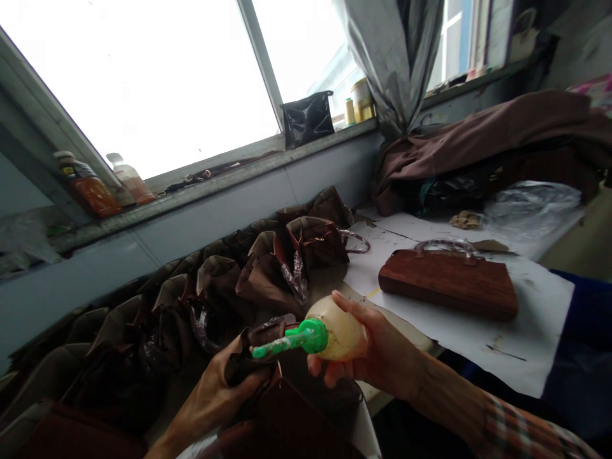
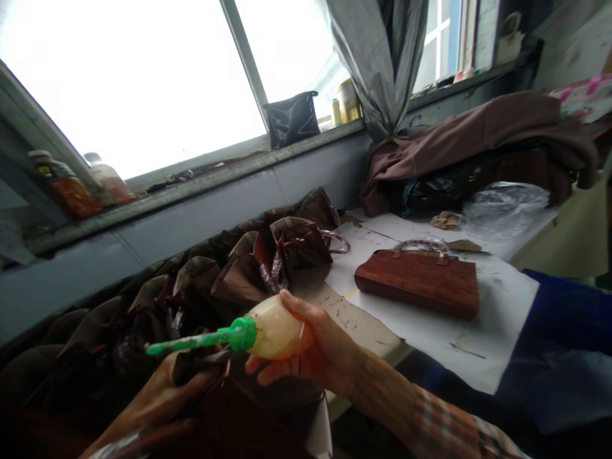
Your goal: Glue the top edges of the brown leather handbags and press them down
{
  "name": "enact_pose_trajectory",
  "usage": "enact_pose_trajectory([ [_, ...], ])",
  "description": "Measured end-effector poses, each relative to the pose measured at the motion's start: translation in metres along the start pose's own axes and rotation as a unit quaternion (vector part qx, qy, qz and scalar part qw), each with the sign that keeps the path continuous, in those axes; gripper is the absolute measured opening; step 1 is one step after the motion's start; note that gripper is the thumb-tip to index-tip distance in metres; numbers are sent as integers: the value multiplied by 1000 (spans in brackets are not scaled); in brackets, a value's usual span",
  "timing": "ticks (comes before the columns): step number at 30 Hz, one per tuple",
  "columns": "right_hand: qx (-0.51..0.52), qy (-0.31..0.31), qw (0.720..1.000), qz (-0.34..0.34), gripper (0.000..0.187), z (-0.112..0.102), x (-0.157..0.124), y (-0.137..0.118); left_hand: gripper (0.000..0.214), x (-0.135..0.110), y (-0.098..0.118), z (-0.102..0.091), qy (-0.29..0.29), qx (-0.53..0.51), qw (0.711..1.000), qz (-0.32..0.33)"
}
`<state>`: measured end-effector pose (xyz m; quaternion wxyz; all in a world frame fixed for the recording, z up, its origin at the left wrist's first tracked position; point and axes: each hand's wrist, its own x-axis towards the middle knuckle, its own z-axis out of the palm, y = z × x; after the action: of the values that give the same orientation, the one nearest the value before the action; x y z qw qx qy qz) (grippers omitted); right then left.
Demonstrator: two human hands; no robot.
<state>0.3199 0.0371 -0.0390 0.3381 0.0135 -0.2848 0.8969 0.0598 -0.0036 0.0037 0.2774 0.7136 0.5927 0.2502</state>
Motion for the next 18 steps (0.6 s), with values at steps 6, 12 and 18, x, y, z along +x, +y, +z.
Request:
enact_pose_trajectory([
  [6, 22, -19, 1000, -8, 55, 1, -9, -3, 42, 2, -21, -1, -9, 15, 998, 68],
  [12, 32, 2, 999, -27, 56, -1, -16, -3, 40, 8, -24, -6, -23, 47, 982, 180],
  [18, 16, 10, 1000, -21, 49, 0, -16, -4, 39, 15, -35, -6, 30, 43, 966, 254],
])
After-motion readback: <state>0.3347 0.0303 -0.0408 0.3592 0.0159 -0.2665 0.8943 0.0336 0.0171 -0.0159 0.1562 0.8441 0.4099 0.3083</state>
